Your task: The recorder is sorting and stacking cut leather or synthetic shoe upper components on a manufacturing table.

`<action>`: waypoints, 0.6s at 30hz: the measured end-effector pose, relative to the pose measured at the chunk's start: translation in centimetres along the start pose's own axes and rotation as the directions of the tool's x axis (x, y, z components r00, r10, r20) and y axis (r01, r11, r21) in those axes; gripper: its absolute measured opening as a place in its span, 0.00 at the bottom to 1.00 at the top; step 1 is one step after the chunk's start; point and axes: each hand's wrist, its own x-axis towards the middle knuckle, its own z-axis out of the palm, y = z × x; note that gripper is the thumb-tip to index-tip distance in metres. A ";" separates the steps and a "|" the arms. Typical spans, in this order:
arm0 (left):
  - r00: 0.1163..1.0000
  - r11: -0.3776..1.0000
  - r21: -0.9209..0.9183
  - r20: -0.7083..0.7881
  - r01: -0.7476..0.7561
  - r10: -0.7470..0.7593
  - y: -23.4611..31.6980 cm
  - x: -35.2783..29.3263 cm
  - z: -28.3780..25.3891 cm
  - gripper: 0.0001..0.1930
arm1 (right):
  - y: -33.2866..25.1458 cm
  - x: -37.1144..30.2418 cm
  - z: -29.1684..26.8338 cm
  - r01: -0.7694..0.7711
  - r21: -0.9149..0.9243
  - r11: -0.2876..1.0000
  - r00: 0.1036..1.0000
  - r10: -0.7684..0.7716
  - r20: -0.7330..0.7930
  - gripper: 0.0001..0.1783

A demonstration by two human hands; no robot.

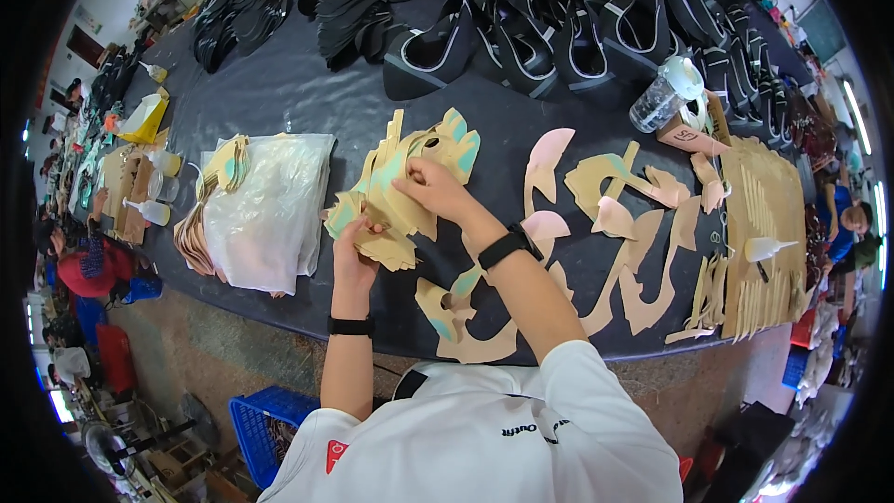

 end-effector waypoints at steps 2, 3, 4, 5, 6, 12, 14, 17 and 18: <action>0.999 1.000 -0.010 0.040 -0.010 0.011 -0.2 -0.1 0.3 0.18 | -2.8 -1.4 -0.1 0.071 0.402 0.913 0.997 -0.070 -0.018 0.13; 0.992 0.999 0.011 0.117 -0.040 0.039 -0.1 -0.3 0.8 0.21 | -2.8 -1.8 -0.2 0.073 0.399 0.914 0.997 -0.067 -0.028 0.13; 0.979 0.997 0.028 0.193 -0.072 0.065 0.0 -0.4 1.3 0.24 | -2.7 -2.3 -0.3 0.028 0.313 0.949 0.997 -0.048 0.056 0.14; 0.978 0.997 0.029 0.196 -0.073 0.066 0.1 -0.9 1.9 0.24 | -2.9 -2.6 -0.1 -0.009 0.223 0.975 0.989 -0.024 0.145 0.16; 0.971 0.994 -0.036 0.211 -0.106 0.111 -0.2 -1.3 2.5 0.29 | -3.2 -3.0 1.1 -0.014 0.228 0.974 0.979 -0.033 0.203 0.17; 0.925 0.973 -0.106 0.305 -0.204 0.227 -1.3 -2.8 2.0 0.35 | -3.0 -3.1 4.9 0.244 -0.423 0.873 0.962 -0.271 -0.005 0.17; 0.962 0.980 -0.051 0.186 -0.195 0.201 -1.2 -3.4 2.5 0.31 | -3.1 -3.6 5.6 0.196 -0.535 0.822 0.978 -0.205 0.043 0.17; 0.986 0.985 -0.039 0.013 -0.168 0.168 -1.2 -3.6 1.7 0.24 | -3.1 -4.1 6.2 0.187 -0.760 0.622 0.977 -0.197 0.079 0.16; 0.987 0.984 -0.081 -0.035 -0.160 0.158 -1.0 -3.9 1.3 0.21 | -3.4 -4.2 6.4 0.174 -0.762 0.624 0.982 -0.169 0.086 0.15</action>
